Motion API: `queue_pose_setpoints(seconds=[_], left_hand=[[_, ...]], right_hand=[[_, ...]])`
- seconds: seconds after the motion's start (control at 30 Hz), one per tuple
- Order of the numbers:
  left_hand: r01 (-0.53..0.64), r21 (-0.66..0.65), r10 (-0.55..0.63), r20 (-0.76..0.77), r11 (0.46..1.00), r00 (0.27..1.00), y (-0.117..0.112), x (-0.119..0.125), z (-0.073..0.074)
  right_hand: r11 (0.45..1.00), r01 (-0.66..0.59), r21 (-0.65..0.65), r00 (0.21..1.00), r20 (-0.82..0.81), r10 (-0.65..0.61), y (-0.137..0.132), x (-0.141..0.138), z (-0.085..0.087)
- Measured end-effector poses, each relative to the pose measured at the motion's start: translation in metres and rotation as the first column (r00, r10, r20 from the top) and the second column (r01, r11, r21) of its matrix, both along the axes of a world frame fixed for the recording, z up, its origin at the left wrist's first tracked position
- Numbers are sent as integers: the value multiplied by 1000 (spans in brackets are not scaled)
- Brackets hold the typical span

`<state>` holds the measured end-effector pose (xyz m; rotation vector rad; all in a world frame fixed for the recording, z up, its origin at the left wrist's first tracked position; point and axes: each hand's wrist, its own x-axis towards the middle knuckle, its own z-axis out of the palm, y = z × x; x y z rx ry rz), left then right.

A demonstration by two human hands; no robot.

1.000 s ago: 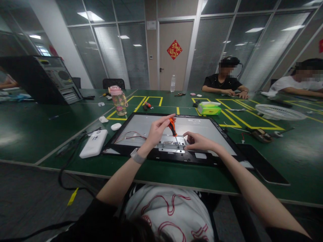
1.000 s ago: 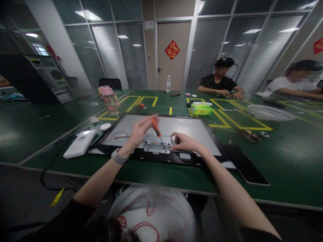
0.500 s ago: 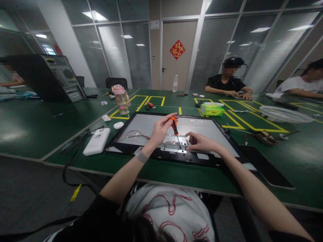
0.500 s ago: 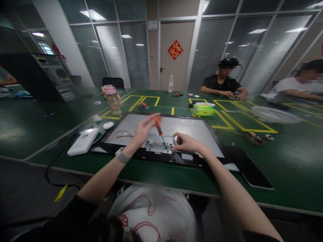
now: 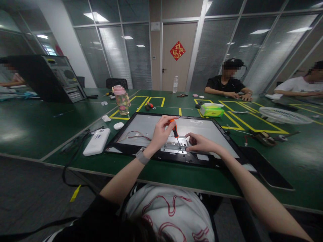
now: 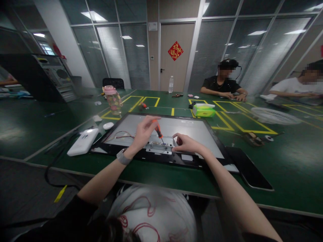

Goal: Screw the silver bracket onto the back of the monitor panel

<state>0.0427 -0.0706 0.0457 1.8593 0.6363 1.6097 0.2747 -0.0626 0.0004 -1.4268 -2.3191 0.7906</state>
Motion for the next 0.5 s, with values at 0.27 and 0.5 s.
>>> queue_pose_setpoints(seconds=[0.27, 0.5], left_hand=[[19, 65, -17, -25, 998, 1000, 2, 1, -5], [-141, 246, 156, -45, 959, 987, -3, 4, -5]], right_hand=[[1000, -9, 9, 1000, -12, 9, -1, -1, 0], [1000, -7, -2, 1000, -6, 7, -4, -3, 4]])
